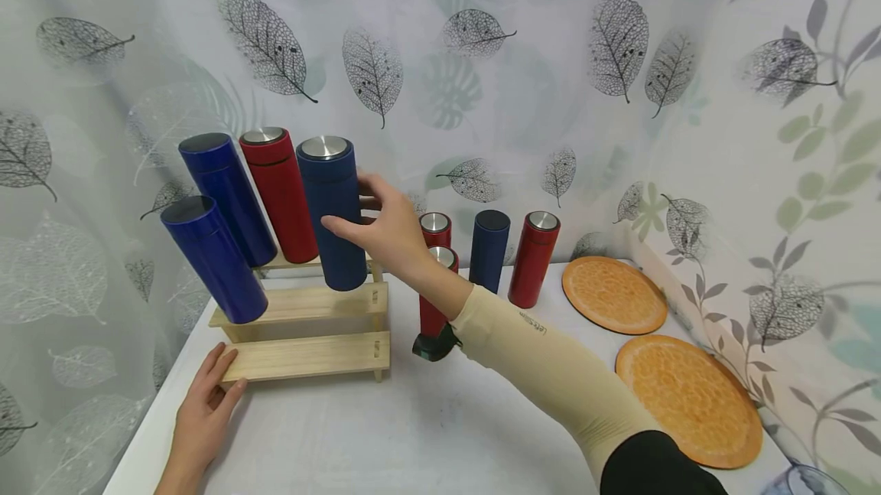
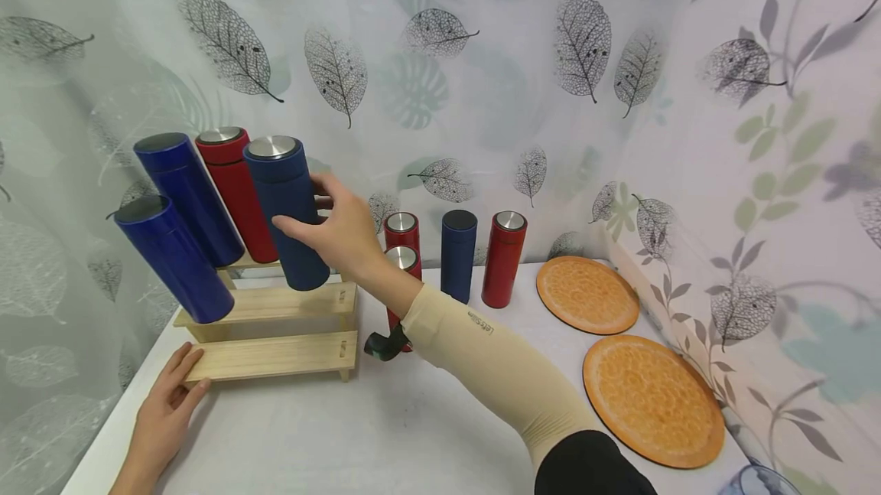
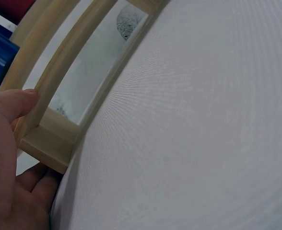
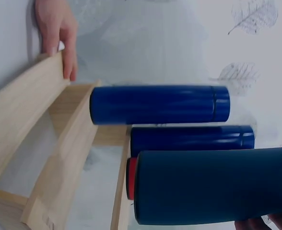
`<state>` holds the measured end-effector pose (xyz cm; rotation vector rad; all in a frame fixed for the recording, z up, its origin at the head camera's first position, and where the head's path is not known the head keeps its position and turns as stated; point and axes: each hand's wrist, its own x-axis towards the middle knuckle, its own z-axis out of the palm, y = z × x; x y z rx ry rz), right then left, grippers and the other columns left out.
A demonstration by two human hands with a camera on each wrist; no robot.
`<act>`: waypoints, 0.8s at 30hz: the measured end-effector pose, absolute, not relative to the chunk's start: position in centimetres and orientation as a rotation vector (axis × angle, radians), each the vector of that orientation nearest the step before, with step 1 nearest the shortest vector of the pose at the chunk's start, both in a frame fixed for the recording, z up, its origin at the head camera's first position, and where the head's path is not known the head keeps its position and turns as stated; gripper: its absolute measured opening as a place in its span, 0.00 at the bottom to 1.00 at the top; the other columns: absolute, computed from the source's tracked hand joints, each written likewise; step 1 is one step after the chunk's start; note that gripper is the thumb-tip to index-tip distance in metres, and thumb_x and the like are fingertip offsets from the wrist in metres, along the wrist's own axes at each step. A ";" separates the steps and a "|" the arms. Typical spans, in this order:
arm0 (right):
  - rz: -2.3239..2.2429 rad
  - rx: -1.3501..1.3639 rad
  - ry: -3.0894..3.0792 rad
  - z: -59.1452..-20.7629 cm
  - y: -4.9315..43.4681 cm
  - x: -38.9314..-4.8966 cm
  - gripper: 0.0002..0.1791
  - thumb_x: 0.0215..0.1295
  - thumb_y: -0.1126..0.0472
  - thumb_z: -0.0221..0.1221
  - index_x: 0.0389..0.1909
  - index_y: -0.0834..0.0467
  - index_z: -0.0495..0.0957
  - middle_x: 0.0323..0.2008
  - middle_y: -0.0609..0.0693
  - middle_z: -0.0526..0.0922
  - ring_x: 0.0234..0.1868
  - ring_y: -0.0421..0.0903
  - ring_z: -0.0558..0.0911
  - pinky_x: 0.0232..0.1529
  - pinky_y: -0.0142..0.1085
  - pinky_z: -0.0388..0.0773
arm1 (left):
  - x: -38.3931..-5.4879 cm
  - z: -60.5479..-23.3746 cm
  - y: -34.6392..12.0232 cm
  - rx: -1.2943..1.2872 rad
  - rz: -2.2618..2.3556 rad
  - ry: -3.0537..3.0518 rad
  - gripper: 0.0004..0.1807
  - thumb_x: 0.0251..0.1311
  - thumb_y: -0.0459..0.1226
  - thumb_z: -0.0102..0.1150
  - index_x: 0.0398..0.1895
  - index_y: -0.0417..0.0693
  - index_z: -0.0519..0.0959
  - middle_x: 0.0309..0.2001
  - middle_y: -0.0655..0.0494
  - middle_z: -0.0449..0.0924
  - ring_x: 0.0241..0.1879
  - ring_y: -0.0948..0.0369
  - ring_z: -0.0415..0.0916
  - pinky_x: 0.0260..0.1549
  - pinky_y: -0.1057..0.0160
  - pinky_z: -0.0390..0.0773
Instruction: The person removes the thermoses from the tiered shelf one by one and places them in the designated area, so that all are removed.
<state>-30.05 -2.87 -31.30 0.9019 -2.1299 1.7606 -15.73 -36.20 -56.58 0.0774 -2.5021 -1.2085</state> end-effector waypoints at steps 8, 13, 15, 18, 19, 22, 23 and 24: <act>1.763 0.945 -2.133 -31.4 -1.3 -27.7 0.34 0.65 0.52 0.77 0.70 0.52 0.78 0.58 0.46 0.86 0.56 0.43 0.86 0.57 0.39 0.86 | -15.9 -56.6 -36.2 0.086 -1.201 -2.513 0.34 0.82 0.42 0.61 0.84 0.42 0.65 0.86 0.41 0.51 0.81 0.43 0.55 0.55 0.91 0.57; 1.760 0.950 -2.146 -31.8 0.0 -26.7 0.33 0.65 0.54 0.77 0.70 0.52 0.78 0.58 0.46 0.85 0.58 0.44 0.85 0.59 0.42 0.85 | -15.8 -56.7 -36.2 0.082 -1.193 -2.502 0.34 0.81 0.42 0.61 0.84 0.42 0.65 0.86 0.41 0.51 0.81 0.66 0.53 0.56 0.90 0.58; 1.766 0.958 -2.133 -32.1 0.6 -26.4 0.32 0.65 0.55 0.77 0.69 0.52 0.78 0.57 0.45 0.86 0.58 0.45 0.84 0.59 0.42 0.85 | -15.8 -56.7 -36.3 0.077 -1.186 -2.503 0.34 0.81 0.41 0.61 0.84 0.41 0.65 0.86 0.41 0.51 0.82 0.61 0.54 0.56 0.90 0.58; 1.774 0.970 -2.121 -32.6 1.5 -26.0 0.32 0.65 0.56 0.77 0.69 0.51 0.79 0.56 0.43 0.86 0.59 0.45 0.84 0.59 0.41 0.85 | -15.8 -56.7 -36.5 0.076 -1.178 -2.511 0.34 0.81 0.41 0.61 0.84 0.41 0.65 0.86 0.40 0.51 0.81 0.41 0.56 0.55 0.90 0.57; 1.775 0.973 -2.117 -32.7 1.8 -25.9 0.32 0.65 0.56 0.77 0.69 0.50 0.79 0.56 0.43 0.86 0.59 0.45 0.85 0.59 0.40 0.85 | -15.8 -56.7 -36.5 0.076 -1.173 -2.513 0.34 0.81 0.41 0.61 0.84 0.41 0.65 0.86 0.40 0.51 0.81 0.41 0.56 0.55 0.90 0.57; 1.781 0.974 -2.109 -33.2 2.8 -25.5 0.33 0.65 0.56 0.77 0.70 0.50 0.79 0.56 0.44 0.86 0.58 0.46 0.85 0.58 0.42 0.86 | -15.9 -56.7 -36.5 0.077 -1.188 -2.514 0.34 0.81 0.41 0.61 0.83 0.40 0.65 0.86 0.40 0.51 0.80 0.36 0.56 0.55 0.90 0.57; 1.782 0.967 -2.111 -33.4 3.1 -25.4 0.33 0.64 0.56 0.77 0.70 0.51 0.79 0.56 0.44 0.86 0.57 0.45 0.85 0.58 0.43 0.86 | -15.9 -56.7 -36.5 0.080 -1.191 -2.516 0.34 0.81 0.41 0.61 0.83 0.40 0.65 0.86 0.40 0.51 0.80 0.36 0.56 0.55 0.90 0.57; 1.780 0.959 -2.116 -33.6 3.4 -25.2 0.33 0.64 0.55 0.77 0.70 0.51 0.79 0.55 0.44 0.86 0.57 0.45 0.85 0.58 0.44 0.86 | -15.9 -56.7 -36.5 0.079 -1.199 -2.515 0.34 0.81 0.41 0.62 0.83 0.40 0.65 0.86 0.40 0.50 0.80 0.36 0.56 0.55 0.90 0.58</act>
